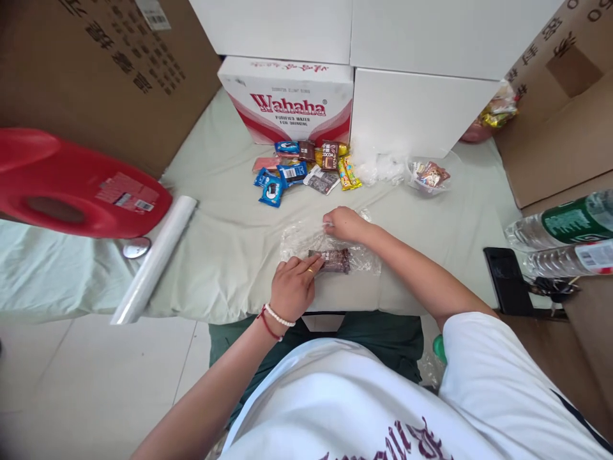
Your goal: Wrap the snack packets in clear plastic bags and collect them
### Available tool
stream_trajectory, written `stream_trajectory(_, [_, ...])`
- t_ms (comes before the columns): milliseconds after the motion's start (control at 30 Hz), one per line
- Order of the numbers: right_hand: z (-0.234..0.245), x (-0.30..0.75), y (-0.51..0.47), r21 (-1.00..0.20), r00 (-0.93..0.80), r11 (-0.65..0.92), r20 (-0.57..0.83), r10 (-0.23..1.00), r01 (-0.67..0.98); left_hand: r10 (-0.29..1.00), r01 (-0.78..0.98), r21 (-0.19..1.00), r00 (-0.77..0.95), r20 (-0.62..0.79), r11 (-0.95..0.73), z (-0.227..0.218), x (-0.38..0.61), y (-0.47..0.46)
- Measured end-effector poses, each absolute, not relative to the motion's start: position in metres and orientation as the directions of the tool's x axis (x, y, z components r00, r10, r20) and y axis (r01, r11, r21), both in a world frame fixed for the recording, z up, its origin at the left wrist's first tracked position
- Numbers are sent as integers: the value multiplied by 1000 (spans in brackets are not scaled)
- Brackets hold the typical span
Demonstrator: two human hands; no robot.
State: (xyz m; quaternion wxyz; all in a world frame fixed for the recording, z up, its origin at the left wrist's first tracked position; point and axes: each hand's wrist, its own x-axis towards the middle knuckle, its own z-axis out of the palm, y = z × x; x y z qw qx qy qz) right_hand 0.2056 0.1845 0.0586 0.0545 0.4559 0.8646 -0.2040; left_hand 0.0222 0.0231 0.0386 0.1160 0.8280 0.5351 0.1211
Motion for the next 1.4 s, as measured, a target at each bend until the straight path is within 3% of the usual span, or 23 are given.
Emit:
stream_trajectory(167, [79, 211, 137, -223, -625, 586, -196, 756, 779, 915, 869, 292, 396, 77, -400, 28, 26, 29])
stream_trajectory(300, [63, 212, 78, -205, -699, 669, -169, 694, 714, 935, 886, 305, 349, 55, -349, 24, 25, 27])
stream_trajectory(367, [49, 214, 56, -207, -710, 682, -115, 695, 702, 941, 869, 371, 334, 51, -328, 19, 21, 26])
stream_trajectory(467, [31, 217, 38, -219, -694, 673, -26, 720, 706, 946, 744, 590, 295, 132, -314, 8, 7, 23])
stream_trajectory(567, [23, 217, 31, -218, -677, 660, -6, 736, 719, 973, 595, 784, -18, 232, -176, -5, -15, 22])
stream_trajectory(633, [23, 215, 27, -206, -659, 642, -14, 752, 738, 929, 570, 821, -278, 243, -44, -10, -30, 28])
stream_trajectory(700, [24, 212, 24, -198, -638, 623, -19, 770, 757, 889, 608, 791, -396, 229, 67, -11, -40, 37])
stream_trajectory(867, [28, 209, 19, -221, -605, 585, -28, 796, 780, 947, 742, 657, -290, 135, 134, -5, -33, 53])
stream_trajectory(1033, [30, 207, 17, -249, -605, 583, -18, 796, 774, 949, 603, 785, -309, 63, 144, 9, 8, 44])
stream_trajectory(1133, [29, 206, 16, -310, -584, 560, 19, 811, 768, 983, 587, 809, -156, 91, 18, 17, 37, 35])
stream_trajectory(1300, [25, 226, 17, -583, -541, 489, 99, 835, 649, 958, 790, 546, 195, 209, -280, 19, 61, 17])
stream_trajectory(1400, [16, 248, 25, -638, -193, 228, 125, 973, 736, 946, 841, 432, 279, 167, -325, 16, 59, 9])
